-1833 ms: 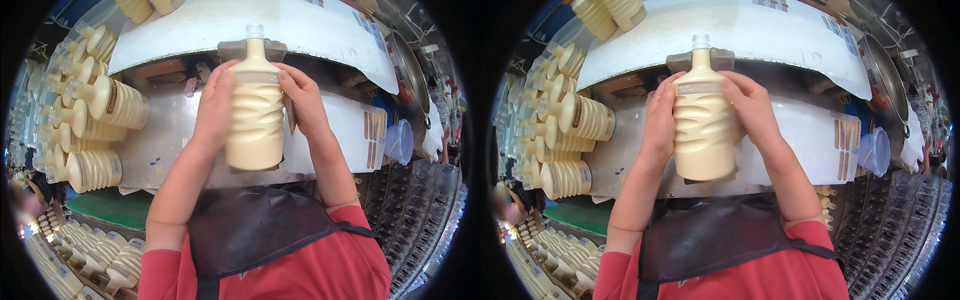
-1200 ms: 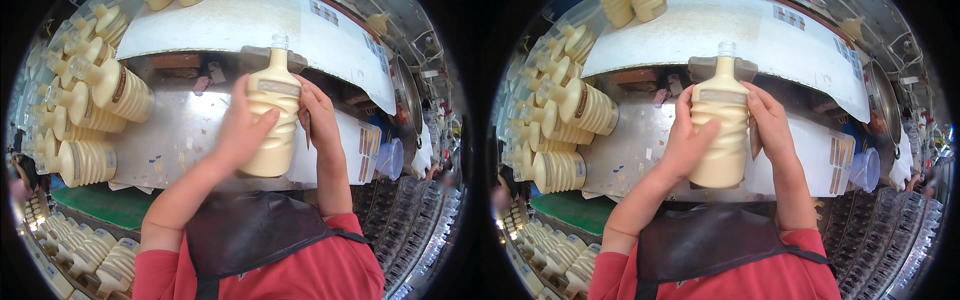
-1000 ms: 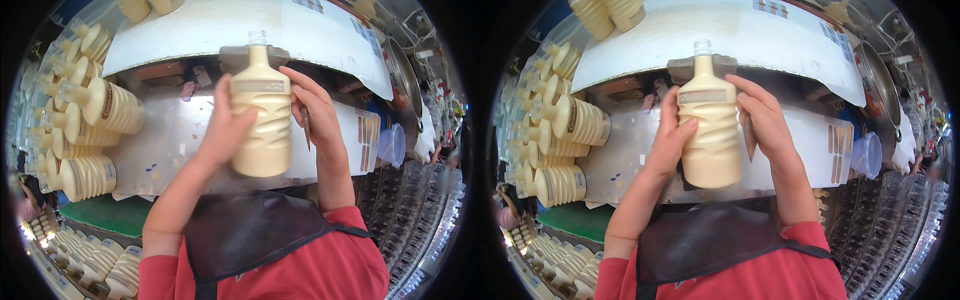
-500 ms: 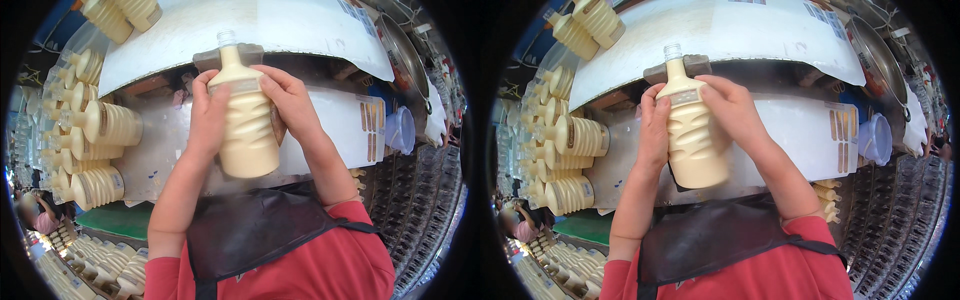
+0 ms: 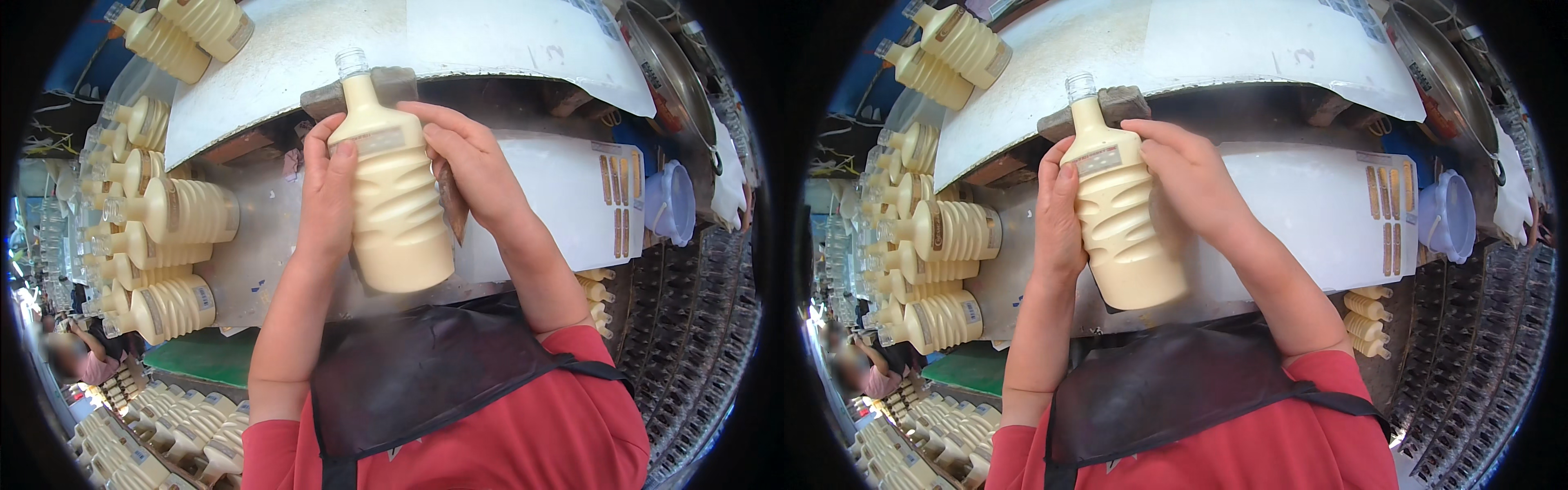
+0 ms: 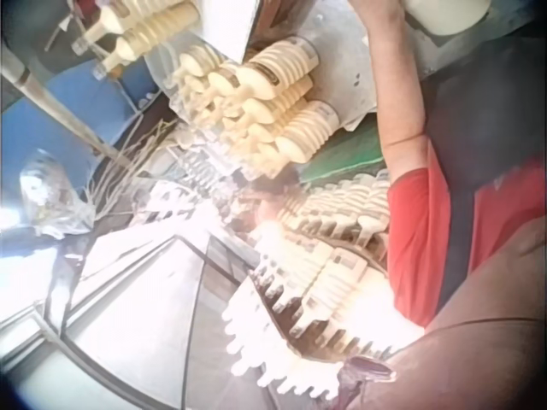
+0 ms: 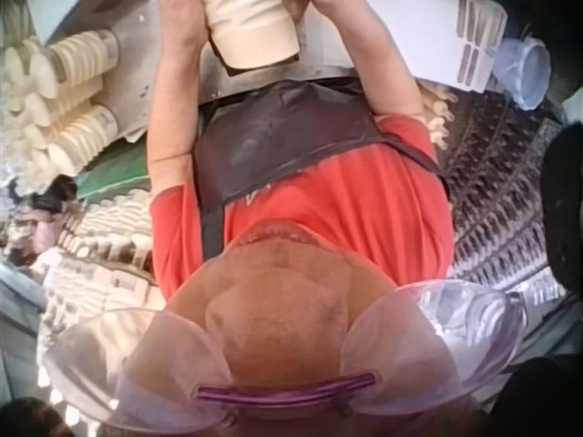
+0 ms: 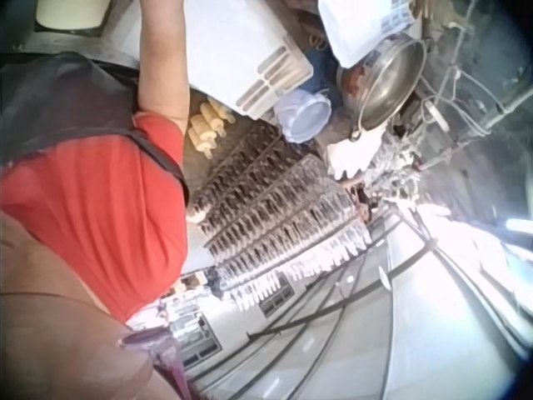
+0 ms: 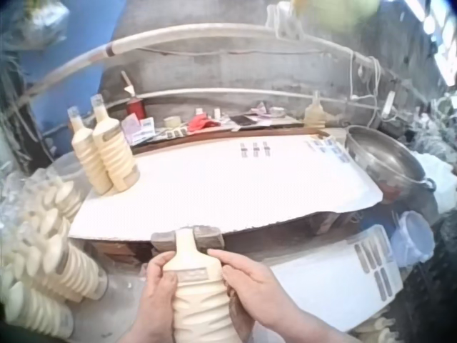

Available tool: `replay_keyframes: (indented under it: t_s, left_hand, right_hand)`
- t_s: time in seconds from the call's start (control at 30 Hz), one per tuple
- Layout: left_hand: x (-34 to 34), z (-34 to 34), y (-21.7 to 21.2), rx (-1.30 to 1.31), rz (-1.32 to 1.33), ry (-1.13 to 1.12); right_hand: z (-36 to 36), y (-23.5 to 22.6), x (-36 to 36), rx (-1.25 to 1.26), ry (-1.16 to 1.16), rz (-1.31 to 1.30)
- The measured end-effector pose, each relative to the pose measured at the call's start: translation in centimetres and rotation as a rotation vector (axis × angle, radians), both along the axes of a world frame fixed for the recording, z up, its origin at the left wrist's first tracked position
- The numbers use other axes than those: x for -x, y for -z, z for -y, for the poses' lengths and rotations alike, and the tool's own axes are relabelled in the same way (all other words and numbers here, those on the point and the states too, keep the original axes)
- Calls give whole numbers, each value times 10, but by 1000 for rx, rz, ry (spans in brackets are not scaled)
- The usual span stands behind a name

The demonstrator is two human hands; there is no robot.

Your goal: The person applies labels to cream-colored plastic bottles. They pick up a bottle, place a label on it, smooth it down, and then set the bottle aside. This process is repeated for multiple bottles.

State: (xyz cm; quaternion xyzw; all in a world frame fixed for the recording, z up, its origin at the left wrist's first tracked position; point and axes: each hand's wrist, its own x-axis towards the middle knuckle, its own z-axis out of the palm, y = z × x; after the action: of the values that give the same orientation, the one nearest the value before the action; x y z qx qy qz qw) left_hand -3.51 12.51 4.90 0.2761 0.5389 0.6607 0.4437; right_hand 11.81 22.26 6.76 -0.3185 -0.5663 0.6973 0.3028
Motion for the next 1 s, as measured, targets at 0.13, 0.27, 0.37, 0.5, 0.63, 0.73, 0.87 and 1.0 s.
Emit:
replay_keyframes:
  t_s: [0.13, 0.27, 0.37, 0.5, 0.63, 0.73, 0.87, 1.0]
  left_hand:
    - [1, 1, 1, -2, 1, 9]
    - [6, 2, 4, -40, 102, 0]
    - [4, 0, 2, -22, 96, 17]
    - [2, -1, 2, -11, 87, 12]
    - [2, -1, 3, -18, 105, 10]
    - [2, -1, 3, -21, 109, 5]
    - [1, -1, 3, -25, 120, 5]
    - [1, -2, 1, -20, 121, 5]
  right_hand:
    - [-7, 4, -2, -29, -11, 5]
    - [-7, -1, -4, -40, -14, 36]
    - [2, -2, 5, -174, 27, 106]
    - [5, -10, 11, -288, 73, 256]
    - [5, -11, 12, -312, 84, 297]
    - [6, -9, 12, -291, 79, 267]
    - [6, -8, 11, -264, 77, 228]
    - [5, -6, 11, -287, 80, 247]
